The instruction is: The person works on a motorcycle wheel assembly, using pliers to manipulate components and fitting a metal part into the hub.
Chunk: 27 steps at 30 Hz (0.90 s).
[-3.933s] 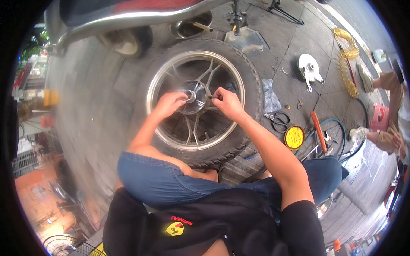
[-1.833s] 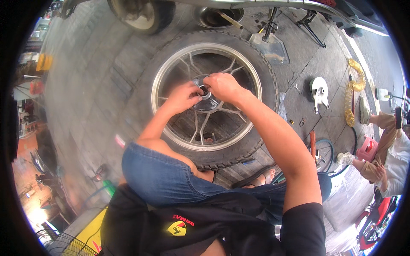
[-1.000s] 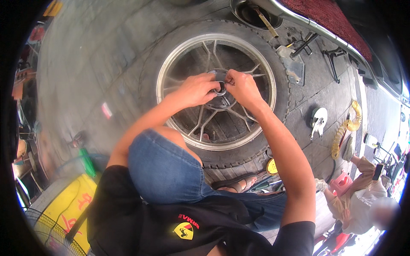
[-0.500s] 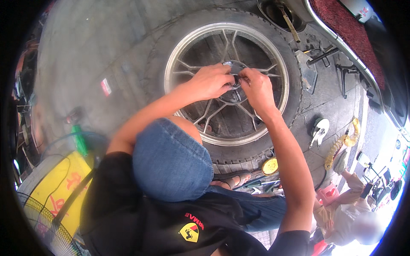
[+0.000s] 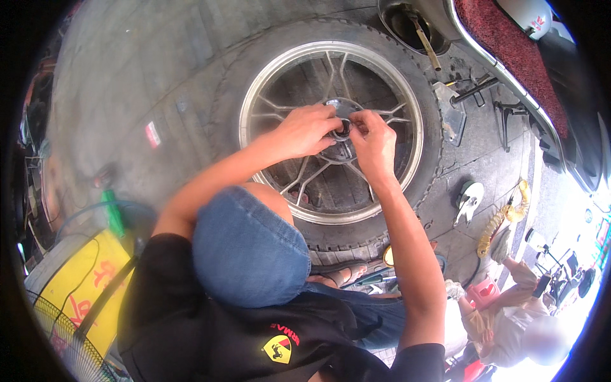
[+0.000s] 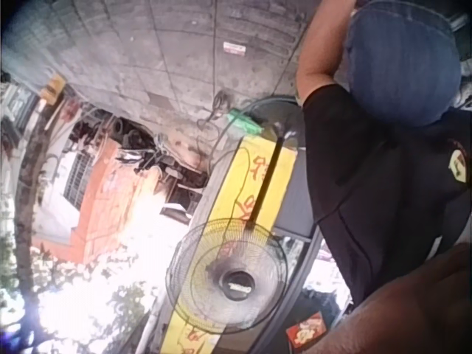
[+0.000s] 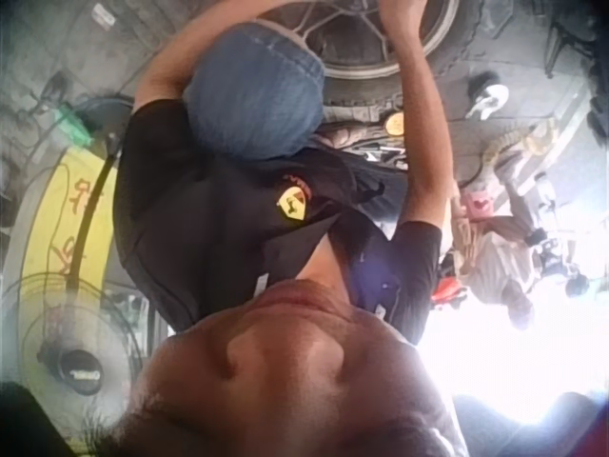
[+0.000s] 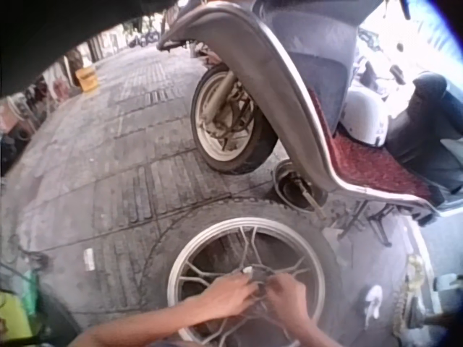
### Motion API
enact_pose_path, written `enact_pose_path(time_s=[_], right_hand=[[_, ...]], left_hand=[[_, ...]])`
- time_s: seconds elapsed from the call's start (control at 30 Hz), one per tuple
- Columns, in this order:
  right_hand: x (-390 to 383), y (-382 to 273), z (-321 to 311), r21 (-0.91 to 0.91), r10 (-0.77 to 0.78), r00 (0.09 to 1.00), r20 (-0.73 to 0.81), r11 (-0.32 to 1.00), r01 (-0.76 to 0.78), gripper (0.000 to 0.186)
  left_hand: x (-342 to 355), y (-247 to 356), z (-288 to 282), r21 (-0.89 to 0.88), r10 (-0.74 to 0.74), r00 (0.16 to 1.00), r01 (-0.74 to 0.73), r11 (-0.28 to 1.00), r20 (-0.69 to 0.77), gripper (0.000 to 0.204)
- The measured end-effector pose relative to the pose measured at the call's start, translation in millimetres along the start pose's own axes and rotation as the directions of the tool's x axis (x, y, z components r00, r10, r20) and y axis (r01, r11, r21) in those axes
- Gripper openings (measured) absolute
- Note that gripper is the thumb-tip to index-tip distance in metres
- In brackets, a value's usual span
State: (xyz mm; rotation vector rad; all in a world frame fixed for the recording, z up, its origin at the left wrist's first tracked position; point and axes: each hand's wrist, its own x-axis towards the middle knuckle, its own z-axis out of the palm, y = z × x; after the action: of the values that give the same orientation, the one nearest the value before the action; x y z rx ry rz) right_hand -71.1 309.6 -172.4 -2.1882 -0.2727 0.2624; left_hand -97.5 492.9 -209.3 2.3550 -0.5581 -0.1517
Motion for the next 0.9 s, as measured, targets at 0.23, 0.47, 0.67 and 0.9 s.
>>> enact_pose_path(time_s=[0.23, 0.47, 0.67, 0.9], right_hand=[[6, 1, 0, -0.009, 0.051, 0.995, -0.089, 0.999, -0.052, 0.019], [3, 4, -3, 0.082, 0.117, 0.977, -0.181, 0.991, -0.103, 0.017], [4, 12, 0, 0.340, 0.319, 0.933, -0.168, 0.907, -0.249, 0.018], [0, 23, -2, 0.209, 0.333, 0.935, -0.126, 0.930, -0.303, 0.020]], left_hand=[[-2, 2, -5, 0.005, -0.025, 1.000, 0.025, 1.000, 0.006, 0.031], [-3, 6, 0, -0.069, -0.026, 0.991, 0.017, 0.997, -0.132, 0.031], [-9, 13, 11, -0.140, -0.125, 0.968, 0.095, 0.986, -0.220, 0.033], [-11, 15, 15, -0.140, -0.118, 0.967, 0.088, 0.986, -0.227, 0.031]])
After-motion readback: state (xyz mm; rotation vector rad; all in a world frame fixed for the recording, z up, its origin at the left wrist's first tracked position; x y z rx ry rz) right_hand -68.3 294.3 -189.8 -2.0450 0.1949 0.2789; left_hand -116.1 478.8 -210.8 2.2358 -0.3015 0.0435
